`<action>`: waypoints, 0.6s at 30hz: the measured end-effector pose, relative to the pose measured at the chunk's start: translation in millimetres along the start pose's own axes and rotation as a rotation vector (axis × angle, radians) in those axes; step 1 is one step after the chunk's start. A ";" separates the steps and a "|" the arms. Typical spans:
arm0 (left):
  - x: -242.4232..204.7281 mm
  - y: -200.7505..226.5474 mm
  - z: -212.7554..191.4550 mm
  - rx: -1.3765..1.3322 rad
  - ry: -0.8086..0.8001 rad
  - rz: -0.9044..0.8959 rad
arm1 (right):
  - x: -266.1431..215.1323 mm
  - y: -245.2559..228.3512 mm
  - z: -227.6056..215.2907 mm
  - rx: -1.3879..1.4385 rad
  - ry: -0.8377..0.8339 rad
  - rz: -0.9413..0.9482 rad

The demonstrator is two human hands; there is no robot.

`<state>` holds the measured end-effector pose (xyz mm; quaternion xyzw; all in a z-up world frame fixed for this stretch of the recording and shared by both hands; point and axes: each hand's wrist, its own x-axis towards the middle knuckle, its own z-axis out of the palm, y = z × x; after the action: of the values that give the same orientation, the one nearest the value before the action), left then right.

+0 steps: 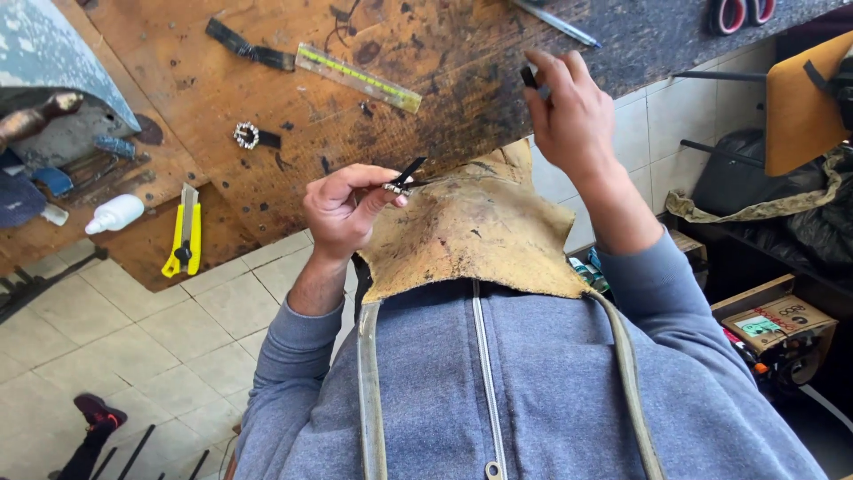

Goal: The person holds a small metal buckle and applies a dark adhesive to it using a small brush. They dip the brush into a can of glue and carefully coat the buckle's surface.

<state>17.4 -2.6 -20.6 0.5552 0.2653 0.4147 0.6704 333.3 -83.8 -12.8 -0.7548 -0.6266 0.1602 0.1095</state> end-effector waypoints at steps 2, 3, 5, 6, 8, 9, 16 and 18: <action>1.2 -3.9 0.9 -0.014 0.018 -0.013 | -5.8 -3.1 -33.5 0.209 0.017 -0.019; 1.0 -6.0 1.4 -0.028 0.041 -0.033 | -10.0 -4.7 -49.6 0.422 0.027 -0.040; 1.0 -11.7 2.5 -0.047 0.058 -0.061 | -21.2 7.9 -70.6 0.571 0.086 0.006; 1.4 -14.4 3.4 -0.065 0.082 -0.091 | -26.3 14.6 -81.3 0.721 0.139 0.049; 7.9 -14.5 9.6 -0.039 0.109 -0.071 | -28.7 29.3 -98.9 0.779 0.230 0.041; 10.2 -13.9 13.5 -0.014 0.139 -0.056 | -30.2 37.2 -108.0 0.837 0.316 0.037; 31.8 -17.2 49.4 0.115 0.233 -0.054 | 28.6 89.6 -139.7 0.809 0.327 -0.073; 35.4 -18.4 64.8 0.105 0.289 -0.112 | 55.0 84.9 -151.4 0.585 0.254 -0.164</action>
<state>93.4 -7.2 -18.9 0.5083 0.4107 0.4377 0.6176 476.9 -40.7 90.3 -0.6522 -0.5943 0.2287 0.4113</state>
